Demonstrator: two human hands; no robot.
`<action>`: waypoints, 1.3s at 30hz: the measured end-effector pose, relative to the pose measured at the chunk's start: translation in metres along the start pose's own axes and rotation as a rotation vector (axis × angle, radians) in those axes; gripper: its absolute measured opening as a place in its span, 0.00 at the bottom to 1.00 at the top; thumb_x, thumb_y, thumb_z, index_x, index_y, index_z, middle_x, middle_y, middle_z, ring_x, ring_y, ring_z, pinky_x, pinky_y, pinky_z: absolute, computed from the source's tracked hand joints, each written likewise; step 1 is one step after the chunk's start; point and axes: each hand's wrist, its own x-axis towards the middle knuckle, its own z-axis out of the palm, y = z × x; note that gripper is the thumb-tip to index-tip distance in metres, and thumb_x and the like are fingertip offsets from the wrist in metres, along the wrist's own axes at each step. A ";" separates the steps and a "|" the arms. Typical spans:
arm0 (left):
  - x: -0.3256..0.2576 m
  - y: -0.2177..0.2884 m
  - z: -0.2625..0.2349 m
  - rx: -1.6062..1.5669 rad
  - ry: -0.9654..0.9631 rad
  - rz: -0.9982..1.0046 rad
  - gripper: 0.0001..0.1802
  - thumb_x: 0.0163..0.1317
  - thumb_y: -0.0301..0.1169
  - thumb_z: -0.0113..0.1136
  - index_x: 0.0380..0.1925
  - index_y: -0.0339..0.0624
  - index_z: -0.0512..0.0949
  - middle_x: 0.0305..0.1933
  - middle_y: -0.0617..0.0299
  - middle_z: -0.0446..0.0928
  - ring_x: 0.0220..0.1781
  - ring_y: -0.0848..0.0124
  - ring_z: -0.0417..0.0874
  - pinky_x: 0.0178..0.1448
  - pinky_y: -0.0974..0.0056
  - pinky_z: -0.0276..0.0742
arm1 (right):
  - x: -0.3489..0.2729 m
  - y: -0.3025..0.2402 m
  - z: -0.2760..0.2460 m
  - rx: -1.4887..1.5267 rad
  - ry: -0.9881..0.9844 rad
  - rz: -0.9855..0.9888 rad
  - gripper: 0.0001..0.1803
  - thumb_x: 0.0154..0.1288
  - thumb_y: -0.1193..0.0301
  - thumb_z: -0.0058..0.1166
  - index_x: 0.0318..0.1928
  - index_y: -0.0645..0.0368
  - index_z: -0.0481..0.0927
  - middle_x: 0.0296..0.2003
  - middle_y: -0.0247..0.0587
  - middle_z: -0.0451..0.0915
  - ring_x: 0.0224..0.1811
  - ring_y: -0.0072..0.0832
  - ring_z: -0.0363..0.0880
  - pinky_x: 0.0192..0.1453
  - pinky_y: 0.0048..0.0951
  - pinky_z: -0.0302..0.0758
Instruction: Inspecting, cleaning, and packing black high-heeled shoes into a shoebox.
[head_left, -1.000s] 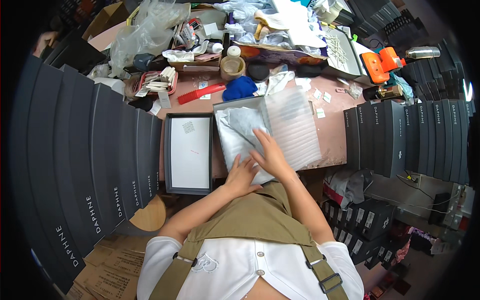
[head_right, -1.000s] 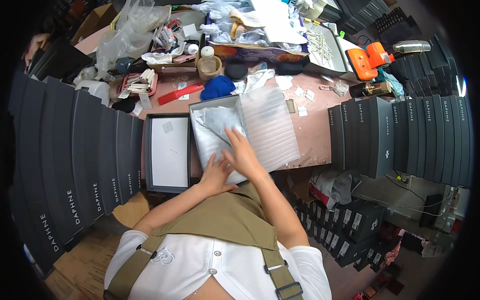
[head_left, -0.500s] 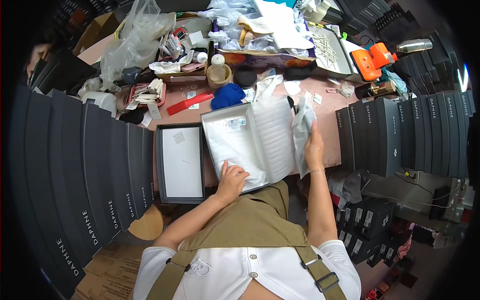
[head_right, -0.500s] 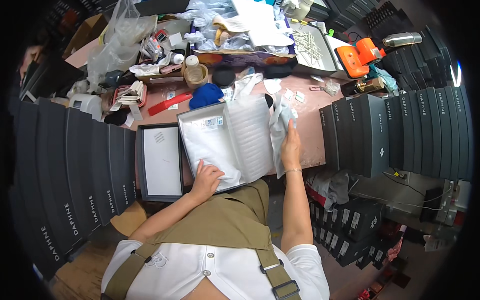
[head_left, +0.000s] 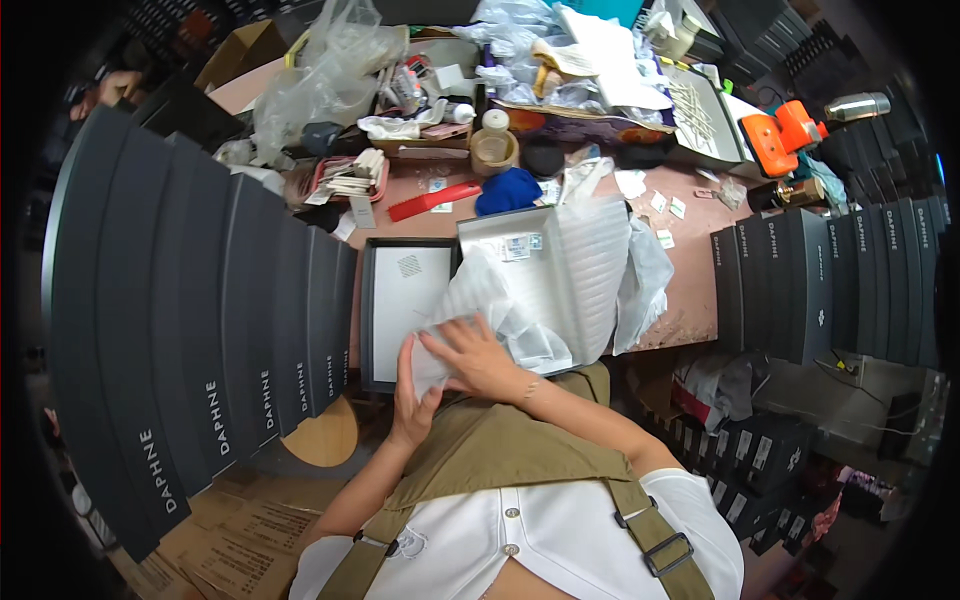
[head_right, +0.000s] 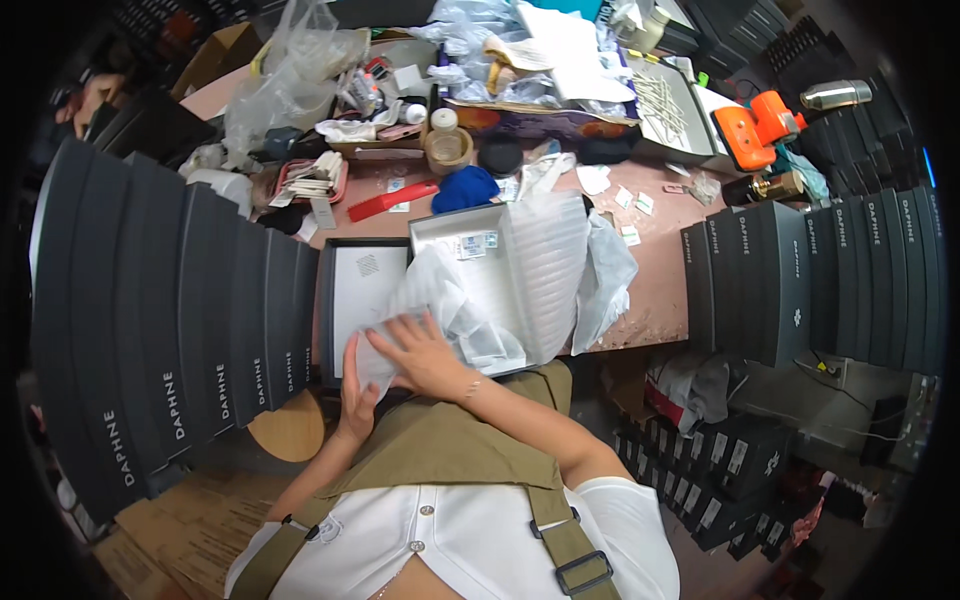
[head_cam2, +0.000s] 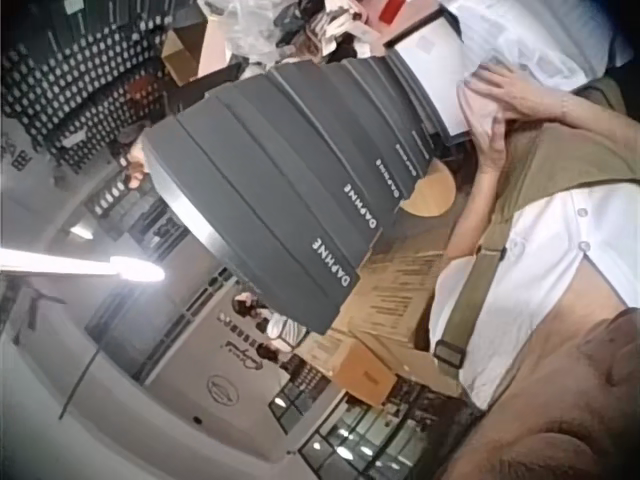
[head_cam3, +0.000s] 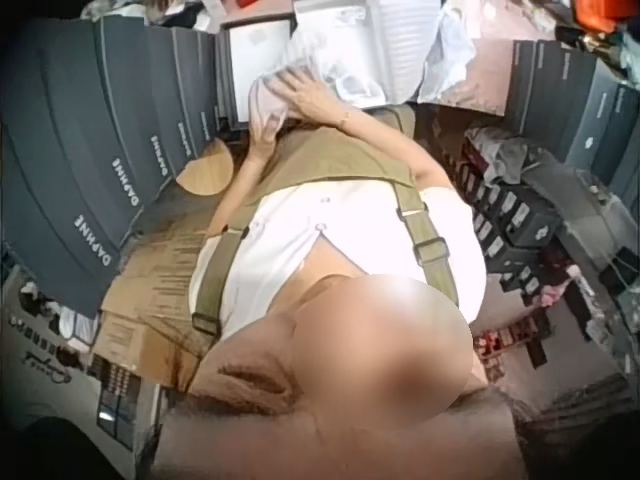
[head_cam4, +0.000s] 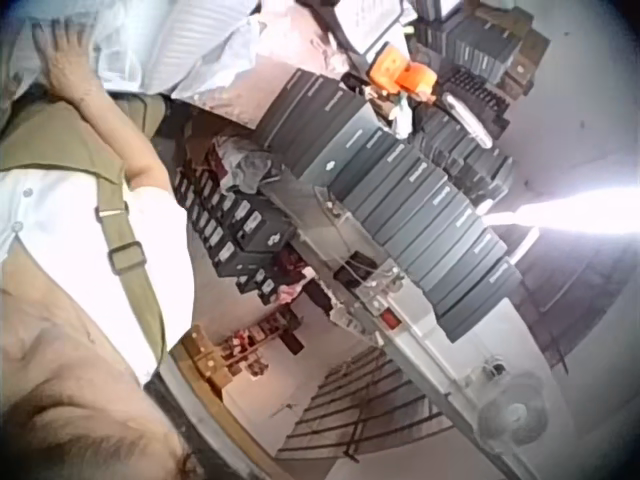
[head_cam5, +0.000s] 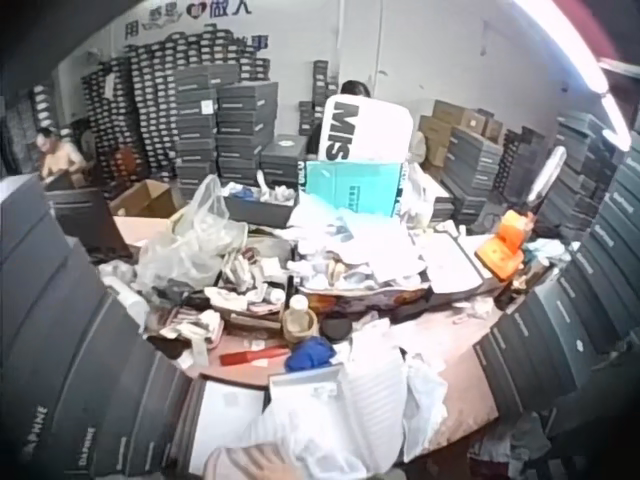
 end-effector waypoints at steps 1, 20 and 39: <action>0.013 0.002 0.005 -0.105 0.107 -0.152 0.49 0.57 0.43 0.66 0.70 0.36 0.49 0.66 0.41 0.59 0.67 0.58 0.64 0.69 0.58 0.60 | 0.012 -0.003 0.024 0.012 -0.060 0.048 0.44 0.49 0.58 0.67 0.66 0.54 0.63 0.63 0.53 0.64 0.66 0.49 0.61 0.69 0.55 0.54; 0.052 -0.044 -0.066 0.379 0.446 -0.062 0.30 0.64 0.26 0.55 0.66 0.36 0.60 0.58 0.47 0.72 0.54 0.62 0.76 0.60 0.61 0.71 | -0.053 0.088 0.047 -0.031 0.065 0.589 0.43 0.52 0.65 0.63 0.67 0.57 0.58 0.50 0.51 0.72 0.50 0.45 0.72 0.52 0.46 0.70; 0.129 -0.079 0.044 0.345 -0.219 -0.447 0.40 0.61 0.36 0.62 0.67 0.29 0.55 0.63 0.45 0.68 0.62 0.63 0.71 0.65 0.65 0.65 | -0.078 0.137 -0.011 0.050 0.302 0.717 0.28 0.57 0.72 0.57 0.59 0.64 0.68 0.45 0.58 0.78 0.46 0.53 0.77 0.54 0.45 0.72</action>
